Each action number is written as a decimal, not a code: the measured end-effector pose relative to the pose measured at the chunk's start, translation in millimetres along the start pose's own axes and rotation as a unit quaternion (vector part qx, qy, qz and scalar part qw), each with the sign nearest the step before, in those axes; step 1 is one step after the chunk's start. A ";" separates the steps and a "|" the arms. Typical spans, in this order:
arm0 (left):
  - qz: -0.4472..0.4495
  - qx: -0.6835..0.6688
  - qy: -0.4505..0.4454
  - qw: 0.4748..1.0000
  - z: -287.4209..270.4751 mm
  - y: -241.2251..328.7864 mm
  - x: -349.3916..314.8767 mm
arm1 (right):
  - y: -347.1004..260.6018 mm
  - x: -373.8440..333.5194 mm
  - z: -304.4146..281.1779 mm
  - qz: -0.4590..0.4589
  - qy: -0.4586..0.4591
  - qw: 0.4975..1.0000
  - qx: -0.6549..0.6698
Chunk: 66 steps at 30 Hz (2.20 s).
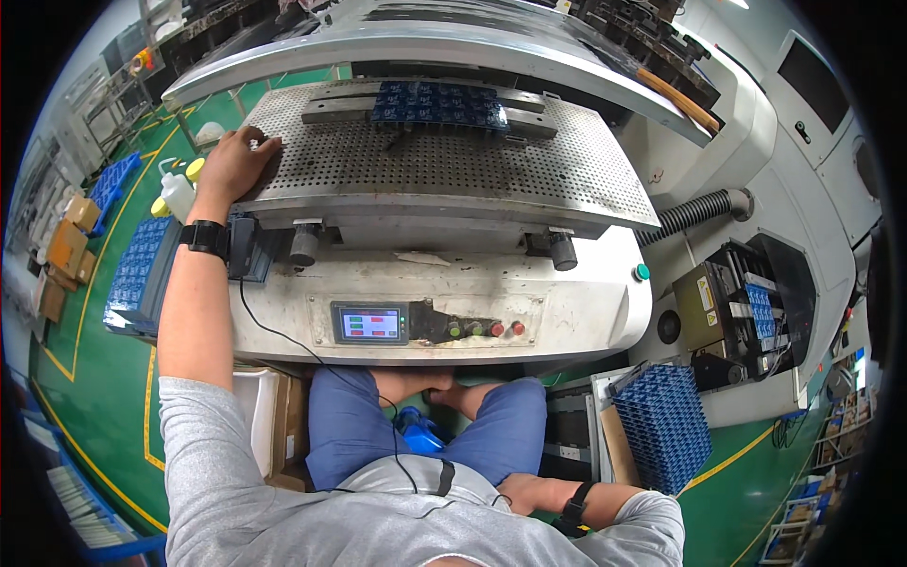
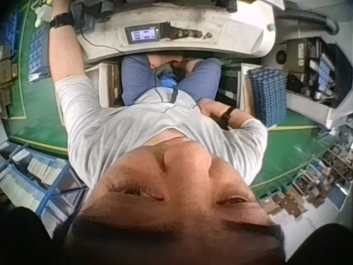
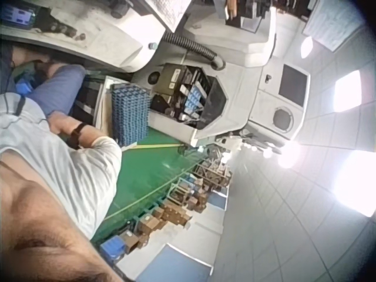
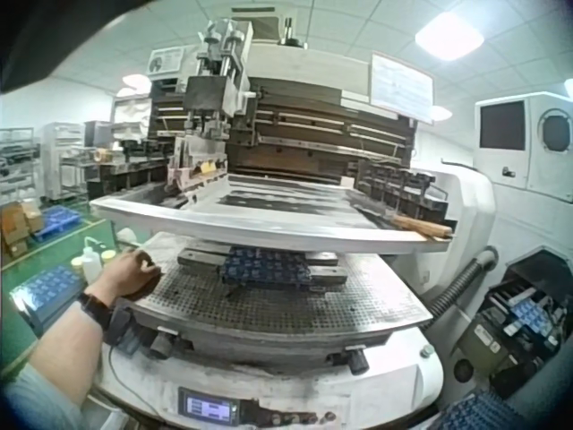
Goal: The person picks up a circuit board from a stack, places it onto the machine bed, and presses buttons on the control panel. After the machine processes the board, the person removes it and places it onto a different stack, repeating the process.
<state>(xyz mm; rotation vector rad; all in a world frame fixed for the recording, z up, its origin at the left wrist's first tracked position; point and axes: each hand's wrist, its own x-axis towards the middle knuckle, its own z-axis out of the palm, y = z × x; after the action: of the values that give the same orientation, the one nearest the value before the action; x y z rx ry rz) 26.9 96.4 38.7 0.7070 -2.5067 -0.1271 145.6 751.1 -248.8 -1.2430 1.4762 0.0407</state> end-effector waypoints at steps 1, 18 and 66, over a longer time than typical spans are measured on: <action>0.000 0.002 -0.001 1.000 -1.3 0.4 -0.5 | 0.1 1.5 -0.6 -0.008 -0.004 1.000 -0.007; 0.011 -0.001 0.004 1.000 -0.9 1.0 0.2 | 2.5 1.8 2.8 0.003 0.019 1.000 0.007; 0.007 0.002 0.002 1.000 -2.0 1.6 -2.0 | -5.0 -4.4 -9.1 0.015 0.008 1.000 -0.001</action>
<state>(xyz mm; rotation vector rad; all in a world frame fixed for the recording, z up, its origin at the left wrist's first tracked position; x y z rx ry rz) 28.6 98.9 39.9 0.6910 -2.5079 -0.1144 141.8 746.0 -239.5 -1.2254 1.5098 0.0525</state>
